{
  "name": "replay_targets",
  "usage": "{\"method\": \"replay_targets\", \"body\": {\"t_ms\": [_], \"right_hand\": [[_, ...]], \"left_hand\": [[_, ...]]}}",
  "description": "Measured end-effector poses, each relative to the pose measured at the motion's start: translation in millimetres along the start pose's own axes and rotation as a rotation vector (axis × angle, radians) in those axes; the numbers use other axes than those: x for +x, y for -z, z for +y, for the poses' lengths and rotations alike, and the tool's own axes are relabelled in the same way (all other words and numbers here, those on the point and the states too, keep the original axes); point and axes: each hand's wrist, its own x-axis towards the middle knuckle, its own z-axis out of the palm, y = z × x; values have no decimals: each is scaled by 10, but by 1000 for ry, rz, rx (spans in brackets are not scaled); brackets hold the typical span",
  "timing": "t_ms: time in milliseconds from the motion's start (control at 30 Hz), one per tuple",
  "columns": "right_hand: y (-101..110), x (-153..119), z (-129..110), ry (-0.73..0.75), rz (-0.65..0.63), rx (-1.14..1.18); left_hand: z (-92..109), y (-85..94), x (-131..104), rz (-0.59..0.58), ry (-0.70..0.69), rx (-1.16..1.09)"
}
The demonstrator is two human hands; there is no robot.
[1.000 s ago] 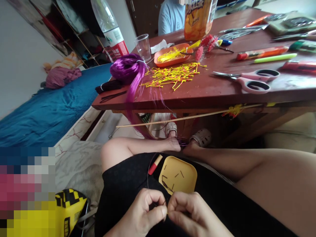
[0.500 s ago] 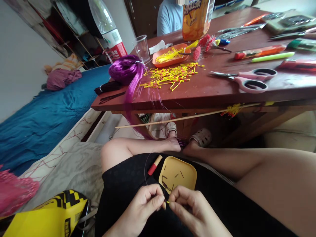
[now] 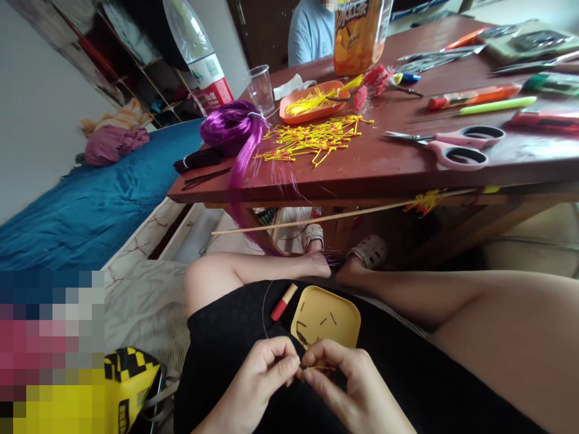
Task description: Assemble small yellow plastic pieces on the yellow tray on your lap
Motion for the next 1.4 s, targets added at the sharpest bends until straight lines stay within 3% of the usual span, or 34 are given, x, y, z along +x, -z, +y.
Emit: {"method": "replay_targets", "body": {"t_ms": [267, 433, 500, 567, 633, 700, 767, 933, 1033, 1267, 1400], "right_hand": [[-94, -30, 8, -74, 137, 100], [-132, -14, 39, -86, 135, 143], [-128, -4, 46, -113, 108, 185], [-122, 6, 42, -150, 87, 249], [-119, 17, 25, -186, 71, 298], [-122, 29, 0, -217, 41, 336], [-130, 36, -22, -242, 11, 378], [-147, 12, -34, -288, 9, 480], [-153, 2, -37, -303, 12, 489], [-150, 34, 9, -323, -8, 527], [-156, 32, 55, -316, -36, 546]], "left_hand": [[11, -16, 11, 34, -2, -61], [-74, -93, 45, 56, 148, -494], [-82, -98, 24, -13, 243, -615], [-27, -72, -38, -130, 269, -504], [88, -29, -121, -143, 144, -198], [219, 5, -187, 70, -118, 134], [309, 18, -208, 192, -256, 342], [308, 2, -118, 168, -188, 628], [298, 1, -77, 160, -161, 614], [264, 36, -37, 94, 29, 225], [201, 56, -4, 60, 59, 106]]}}
